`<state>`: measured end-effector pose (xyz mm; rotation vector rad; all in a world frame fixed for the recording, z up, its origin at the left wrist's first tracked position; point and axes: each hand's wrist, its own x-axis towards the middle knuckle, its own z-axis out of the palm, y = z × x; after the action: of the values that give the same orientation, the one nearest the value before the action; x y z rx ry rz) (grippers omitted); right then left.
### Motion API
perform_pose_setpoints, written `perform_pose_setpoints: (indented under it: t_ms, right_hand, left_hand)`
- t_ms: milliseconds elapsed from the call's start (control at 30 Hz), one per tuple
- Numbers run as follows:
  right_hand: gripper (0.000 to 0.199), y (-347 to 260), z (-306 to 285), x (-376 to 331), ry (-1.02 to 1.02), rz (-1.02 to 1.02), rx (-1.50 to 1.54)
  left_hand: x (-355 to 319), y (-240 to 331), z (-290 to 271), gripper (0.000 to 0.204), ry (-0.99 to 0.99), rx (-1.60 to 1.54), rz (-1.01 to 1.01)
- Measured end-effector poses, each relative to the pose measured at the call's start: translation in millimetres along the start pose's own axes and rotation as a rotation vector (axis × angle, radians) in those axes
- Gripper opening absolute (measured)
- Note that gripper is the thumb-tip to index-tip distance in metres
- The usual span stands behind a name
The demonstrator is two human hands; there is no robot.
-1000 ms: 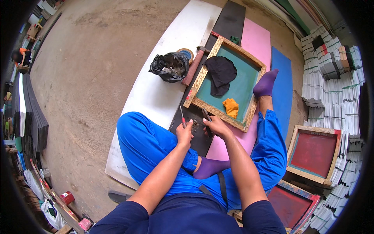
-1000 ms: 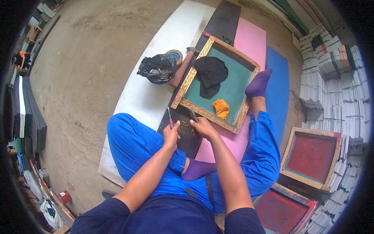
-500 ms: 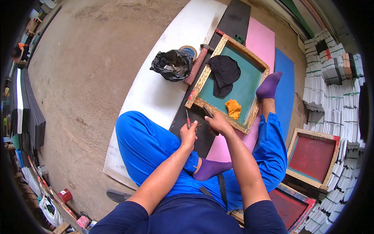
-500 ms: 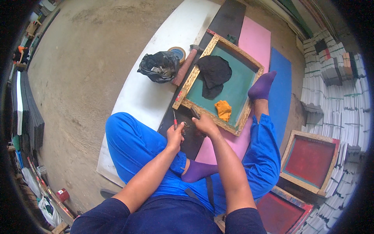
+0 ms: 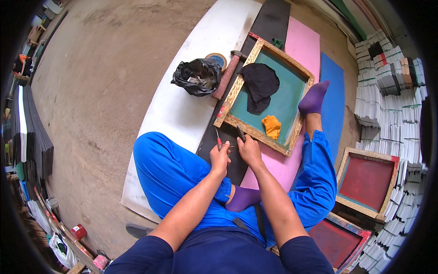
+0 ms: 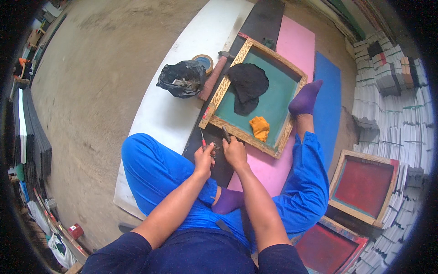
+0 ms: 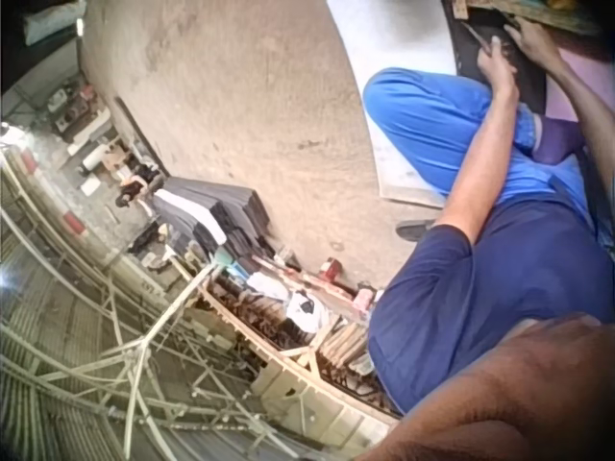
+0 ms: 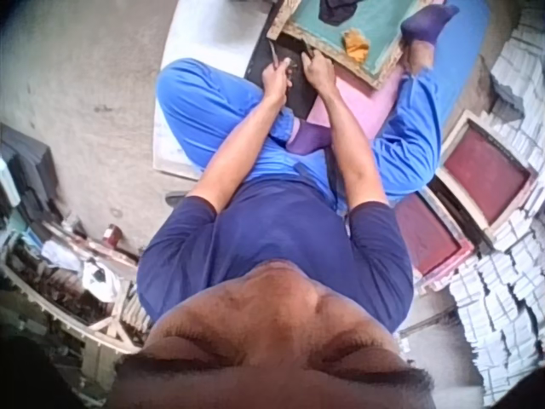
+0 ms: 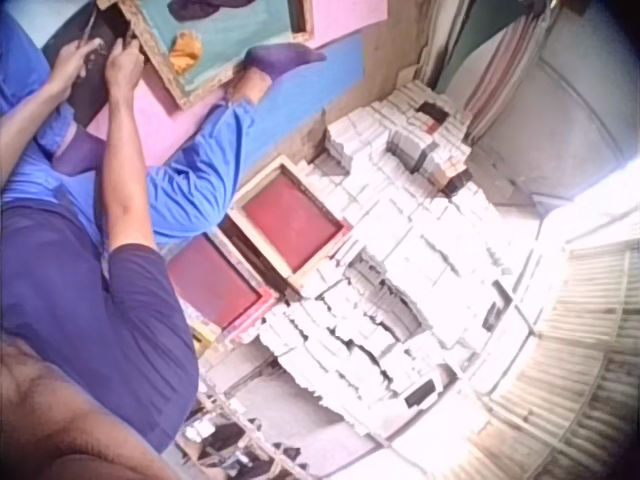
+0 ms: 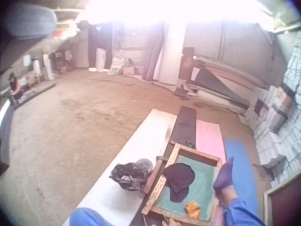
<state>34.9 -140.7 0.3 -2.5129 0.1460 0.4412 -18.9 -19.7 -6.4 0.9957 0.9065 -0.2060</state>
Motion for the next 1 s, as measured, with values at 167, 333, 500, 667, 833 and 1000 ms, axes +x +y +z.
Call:
perform_pose_setpoints:
  t_ms: [167,333,500,667,833,1000]
  right_hand:
    - [0.036,3,-18,-28,-0.220,-0.075,0.037]
    - [0.032,-3,-31,-47,-0.417,-0.142,-0.061]
    - [0.032,11,-27,-41,-0.569,-0.135,0.093]
    - [0.030,36,-19,-31,-0.805,0.055,0.458]
    - [0.031,29,-34,-21,-0.695,0.179,0.537]
    - [0.029,17,-42,5,-0.553,0.185,0.434]
  left_hand:
    - [0,1,-5,0.024,-0.031,-0.090,-0.034]
    - [0,1,-10,0.022,-0.045,-0.051,-0.075]
    - [-1,0,-13,0.019,-0.013,-0.049,-0.059]
    - [-3,4,-11,0.021,0.084,-0.010,0.011]
    - [-5,3,-12,0.030,0.140,0.085,0.083]
    - [-10,2,-8,0.036,0.129,0.110,0.060]
